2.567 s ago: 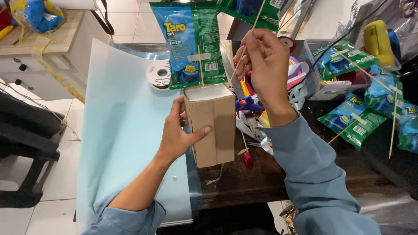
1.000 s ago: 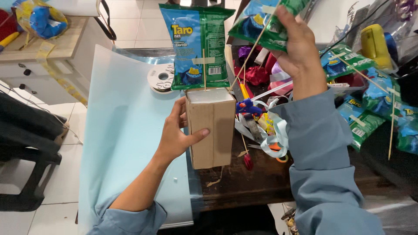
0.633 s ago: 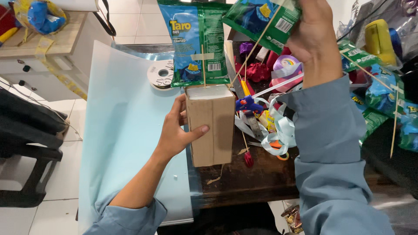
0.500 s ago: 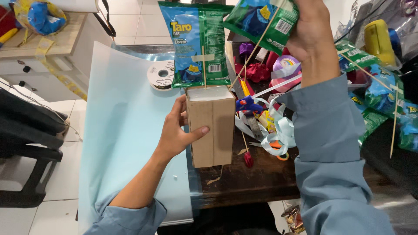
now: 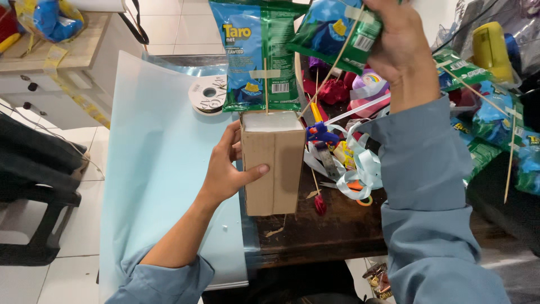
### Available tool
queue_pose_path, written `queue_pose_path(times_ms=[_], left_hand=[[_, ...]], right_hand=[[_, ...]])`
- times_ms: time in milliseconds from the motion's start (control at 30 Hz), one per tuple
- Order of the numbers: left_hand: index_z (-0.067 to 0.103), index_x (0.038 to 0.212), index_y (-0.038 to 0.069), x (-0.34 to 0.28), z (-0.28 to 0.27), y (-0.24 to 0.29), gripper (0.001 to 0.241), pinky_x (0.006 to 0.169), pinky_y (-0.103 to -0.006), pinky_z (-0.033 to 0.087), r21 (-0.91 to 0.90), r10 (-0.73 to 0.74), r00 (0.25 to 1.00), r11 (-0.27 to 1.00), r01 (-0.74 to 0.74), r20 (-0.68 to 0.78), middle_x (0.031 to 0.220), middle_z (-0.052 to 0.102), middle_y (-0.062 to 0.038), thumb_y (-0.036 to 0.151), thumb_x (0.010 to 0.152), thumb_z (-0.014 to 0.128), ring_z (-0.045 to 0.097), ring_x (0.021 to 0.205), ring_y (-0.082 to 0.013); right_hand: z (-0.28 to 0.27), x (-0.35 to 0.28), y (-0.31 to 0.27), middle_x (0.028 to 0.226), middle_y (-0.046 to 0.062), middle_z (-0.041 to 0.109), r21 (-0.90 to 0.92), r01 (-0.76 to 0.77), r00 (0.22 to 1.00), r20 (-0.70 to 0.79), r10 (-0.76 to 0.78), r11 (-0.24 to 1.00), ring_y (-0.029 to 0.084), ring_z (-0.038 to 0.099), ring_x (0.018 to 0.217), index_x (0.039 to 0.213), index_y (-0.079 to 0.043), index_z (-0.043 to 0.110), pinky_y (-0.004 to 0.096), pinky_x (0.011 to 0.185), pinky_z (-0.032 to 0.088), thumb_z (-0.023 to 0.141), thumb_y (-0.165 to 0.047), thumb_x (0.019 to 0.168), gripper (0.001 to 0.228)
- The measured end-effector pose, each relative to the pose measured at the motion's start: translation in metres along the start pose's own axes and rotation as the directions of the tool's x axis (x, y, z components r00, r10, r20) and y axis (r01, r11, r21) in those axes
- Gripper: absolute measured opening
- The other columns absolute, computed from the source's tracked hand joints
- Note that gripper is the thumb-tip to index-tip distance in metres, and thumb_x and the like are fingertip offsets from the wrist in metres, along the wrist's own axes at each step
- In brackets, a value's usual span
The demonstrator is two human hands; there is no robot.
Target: The person assembles a snack bouquet by attaching snack bags to wooden skewers and inserting them into a foam block inside a cardboard box.
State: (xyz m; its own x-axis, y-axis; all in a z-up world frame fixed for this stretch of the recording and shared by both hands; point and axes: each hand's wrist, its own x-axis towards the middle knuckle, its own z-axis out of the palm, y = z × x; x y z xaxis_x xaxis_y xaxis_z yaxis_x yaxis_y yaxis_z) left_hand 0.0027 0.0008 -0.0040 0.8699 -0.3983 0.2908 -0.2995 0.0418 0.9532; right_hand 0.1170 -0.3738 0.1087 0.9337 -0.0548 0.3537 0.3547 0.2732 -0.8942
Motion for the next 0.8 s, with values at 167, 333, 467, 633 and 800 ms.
queue_pose_path(times_ms=[167, 333, 467, 633, 800], left_hand=[[0.05, 0.152, 0.01, 0.001, -0.002, -0.003, 0.092, 0.087, -0.03, 0.061, -0.028, -0.038, 0.999, 0.999, 0.037, -0.029, 0.133, 0.071, -0.002, 0.039, 0.074, 0.091, 0.075, 0.108, -0.0173], [0.049, 0.151, 0.01, 0.0, -0.001, -0.006, 0.09, 0.088, -0.0294, 0.061, -0.031, -0.037, 0.999, 0.999, 0.036, -0.028, 0.134, 0.069, 0.0, 0.037, 0.075, 0.09, 0.074, 0.107, -0.0155], [0.05, 0.148, 0.01, 0.0, 0.0, -0.006, 0.089, 0.086, -0.0289, 0.06, -0.024, -0.068, 0.996, 0.997, 0.066, -0.054, 0.128, 0.072, -0.002, 0.037, 0.074, 0.091, 0.075, 0.103, -0.0152], [0.051, 0.15, 0.011, 0.002, 0.002, -0.004, 0.09, 0.085, -0.0285, 0.058, -0.033, -0.09, 0.994, 0.996, 0.088, -0.067, 0.129, 0.074, -0.002, 0.038, 0.074, 0.09, 0.075, 0.103, -0.0143], [0.049, 0.15, 0.011, 0.001, -0.001, -0.005, 0.089, 0.084, -0.0267, 0.058, -0.041, -0.074, 0.994, 0.997, 0.071, -0.076, 0.127, 0.071, -0.002, 0.034, 0.075, 0.091, 0.067, 0.096, -0.0127]], right_hand=[[0.021, -0.012, -0.001, 0.133, 0.003, 0.08, -0.013, -0.034, 0.998, 0.049, 0.035, 0.999, 0.026, 0.08, 0.128, 0.138, -0.02, 0.073, 0.052, 0.113, 0.07, 0.087, -0.043, 0.095, 0.05], [0.034, -0.024, 0.004, 0.129, 0.004, 0.081, 0.0, -0.076, 0.997, -0.011, 0.076, 0.997, 0.027, 0.081, 0.122, 0.139, -0.016, 0.07, 0.05, 0.108, 0.072, 0.087, -0.04, 0.092, 0.055], [0.048, -0.038, 0.004, 0.129, 0.006, 0.079, 0.047, -0.133, 0.991, 0.009, 0.133, 0.99, 0.028, 0.08, 0.124, 0.131, -0.013, 0.068, 0.052, 0.115, 0.068, 0.087, -0.035, 0.092, 0.048], [0.066, -0.057, 0.026, 0.121, 0.014, 0.079, 0.071, -0.268, 0.957, -0.098, 0.274, 0.961, 0.031, 0.081, 0.118, 0.121, -0.004, 0.056, 0.053, 0.11, 0.072, 0.089, -0.019, 0.087, 0.05], [0.067, -0.059, 0.031, 0.137, 0.008, 0.078, 0.017, -0.232, 0.973, -0.013, 0.232, 0.973, 0.027, 0.079, 0.123, 0.143, -0.012, 0.065, 0.05, 0.106, 0.071, 0.083, -0.027, 0.093, 0.056]])
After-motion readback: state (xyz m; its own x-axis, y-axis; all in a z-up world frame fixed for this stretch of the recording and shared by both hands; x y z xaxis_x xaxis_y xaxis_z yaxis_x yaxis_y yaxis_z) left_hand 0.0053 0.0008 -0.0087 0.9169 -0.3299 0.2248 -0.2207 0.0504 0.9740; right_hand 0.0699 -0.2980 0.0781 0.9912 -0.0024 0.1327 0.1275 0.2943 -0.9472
